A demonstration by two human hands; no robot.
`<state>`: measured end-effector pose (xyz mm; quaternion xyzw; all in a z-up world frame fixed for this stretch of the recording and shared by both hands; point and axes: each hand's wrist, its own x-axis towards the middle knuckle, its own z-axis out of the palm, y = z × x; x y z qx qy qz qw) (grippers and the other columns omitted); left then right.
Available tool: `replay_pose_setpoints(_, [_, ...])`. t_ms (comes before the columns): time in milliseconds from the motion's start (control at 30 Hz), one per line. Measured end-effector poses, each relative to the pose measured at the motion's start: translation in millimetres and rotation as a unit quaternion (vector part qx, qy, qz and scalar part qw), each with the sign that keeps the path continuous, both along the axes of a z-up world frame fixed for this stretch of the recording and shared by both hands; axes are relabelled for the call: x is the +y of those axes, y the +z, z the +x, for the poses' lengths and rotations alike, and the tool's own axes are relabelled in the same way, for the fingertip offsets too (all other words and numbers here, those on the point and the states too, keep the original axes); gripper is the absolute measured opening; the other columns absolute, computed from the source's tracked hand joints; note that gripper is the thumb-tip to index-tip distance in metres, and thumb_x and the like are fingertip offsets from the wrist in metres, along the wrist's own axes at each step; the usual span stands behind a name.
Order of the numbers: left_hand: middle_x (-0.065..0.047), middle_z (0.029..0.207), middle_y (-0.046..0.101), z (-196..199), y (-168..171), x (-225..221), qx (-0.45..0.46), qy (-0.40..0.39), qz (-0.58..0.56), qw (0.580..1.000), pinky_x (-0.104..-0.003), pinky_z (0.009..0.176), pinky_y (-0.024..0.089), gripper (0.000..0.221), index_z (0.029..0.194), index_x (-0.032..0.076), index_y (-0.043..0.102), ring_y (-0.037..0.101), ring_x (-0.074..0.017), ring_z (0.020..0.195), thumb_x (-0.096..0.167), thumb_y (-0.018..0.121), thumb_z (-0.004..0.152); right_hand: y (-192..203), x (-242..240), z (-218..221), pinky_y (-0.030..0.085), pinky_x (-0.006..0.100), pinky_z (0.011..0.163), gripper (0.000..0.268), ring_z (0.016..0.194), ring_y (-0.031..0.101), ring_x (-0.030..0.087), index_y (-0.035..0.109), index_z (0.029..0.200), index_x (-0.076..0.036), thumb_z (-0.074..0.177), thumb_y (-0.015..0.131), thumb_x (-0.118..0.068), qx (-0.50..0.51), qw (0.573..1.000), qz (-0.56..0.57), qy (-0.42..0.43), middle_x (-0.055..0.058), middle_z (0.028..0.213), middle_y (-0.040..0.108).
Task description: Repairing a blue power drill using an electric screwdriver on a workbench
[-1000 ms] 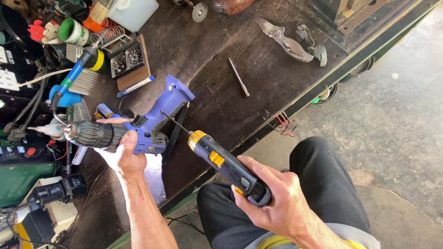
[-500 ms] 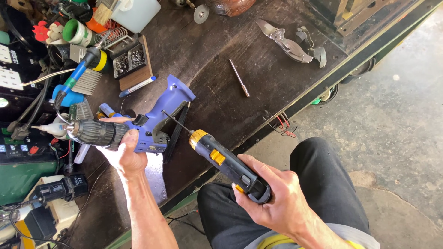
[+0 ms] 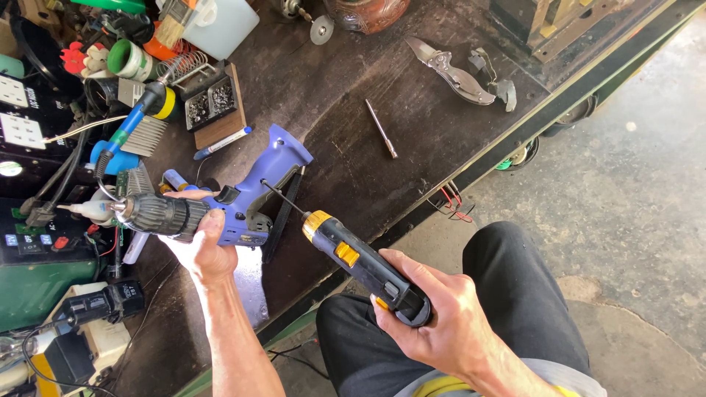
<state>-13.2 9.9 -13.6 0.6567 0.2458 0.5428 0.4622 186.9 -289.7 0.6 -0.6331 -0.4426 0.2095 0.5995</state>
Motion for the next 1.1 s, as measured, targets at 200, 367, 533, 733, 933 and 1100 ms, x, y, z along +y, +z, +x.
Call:
replay_pose_setpoints(200, [-0.006, 0.110, 0.061, 7, 9, -5, 0.023, 0.023, 0.007, 0.999, -0.034, 0.118, 0.041, 0.052, 0.124, 0.014, 0.046, 0.055, -0.0100, 0.109, 0.013, 0.068, 0.077, 0, -1, -1, 0.056, 0.022, 0.055, 0.048, 0.054, 0.061, 0.013, 0.065, 0.126, -0.005, 0.084, 0.075, -0.025, 0.000, 1.000, 0.000, -0.009, 0.000, 0.079, 0.071])
replay_pose_setpoints(367, [-0.005, 0.105, 0.063, 10, 13, -7, 0.045, 0.045, 0.012, 0.998, -0.030, 0.105, 0.046, 0.042, 0.111, 0.011, 0.053, 0.057, -0.0109, 0.098, 0.017, 0.069, 0.073, 3, -1, 1, 0.057, 0.021, 0.056, 0.048, 0.055, 0.063, 0.012, 0.065, 0.126, -0.007, 0.083, 0.076, -0.025, -0.001, 1.000, -0.005, 0.000, -0.002, 0.079, 0.071])
replay_pose_setpoints(533, [-0.005, 0.109, 0.062, 9, 11, -7, 0.038, 0.032, 0.010, 0.999, -0.032, 0.113, 0.044, 0.047, 0.118, 0.013, 0.050, 0.055, -0.0090, 0.105, 0.013, 0.067, 0.075, 4, -1, 0, 0.057, 0.021, 0.057, 0.047, 0.055, 0.064, 0.012, 0.066, 0.125, -0.005, 0.083, 0.076, -0.023, -0.001, 1.000, 0.004, -0.011, -0.001, 0.079, 0.071])
replay_pose_setpoints(733, [-0.005, 0.106, 0.063, 10, 16, -8, 0.064, 0.039, 0.023, 0.997, -0.031, 0.110, 0.043, 0.043, 0.114, 0.012, 0.049, 0.055, -0.0099, 0.101, 0.018, 0.070, 0.077, 3, -1, 0, 0.057, 0.022, 0.058, 0.047, 0.057, 0.065, 0.013, 0.065, 0.125, -0.004, 0.083, 0.075, -0.022, -0.007, 1.000, 0.010, -0.012, 0.000, 0.082, 0.072])
replay_pose_setpoints(933, [-0.006, 0.099, 0.062, 14, 22, -9, 0.061, 0.061, 0.008, 0.996, -0.027, 0.085, 0.050, 0.037, 0.101, 0.005, 0.059, 0.058, -0.0121, 0.084, 0.019, 0.070, 0.069, 4, -2, -1, 0.057, 0.022, 0.055, 0.047, 0.055, 0.063, 0.013, 0.066, 0.124, -0.004, 0.081, 0.075, -0.021, -0.013, 1.000, 0.003, -0.016, 0.000, 0.078, 0.071])
replay_pose_setpoints(1100, [-0.004, 0.099, 0.062, 12, 25, -10, 0.091, 0.057, 0.029, 0.994, -0.026, 0.088, 0.047, 0.036, 0.100, 0.006, 0.061, 0.057, -0.0117, 0.087, 0.025, 0.073, 0.072, 2, -4, 1, 0.056, 0.022, 0.056, 0.046, 0.055, 0.062, 0.013, 0.066, 0.124, -0.003, 0.083, 0.075, -0.022, -0.019, 1.000, 0.012, -0.017, 0.001, 0.079, 0.071])
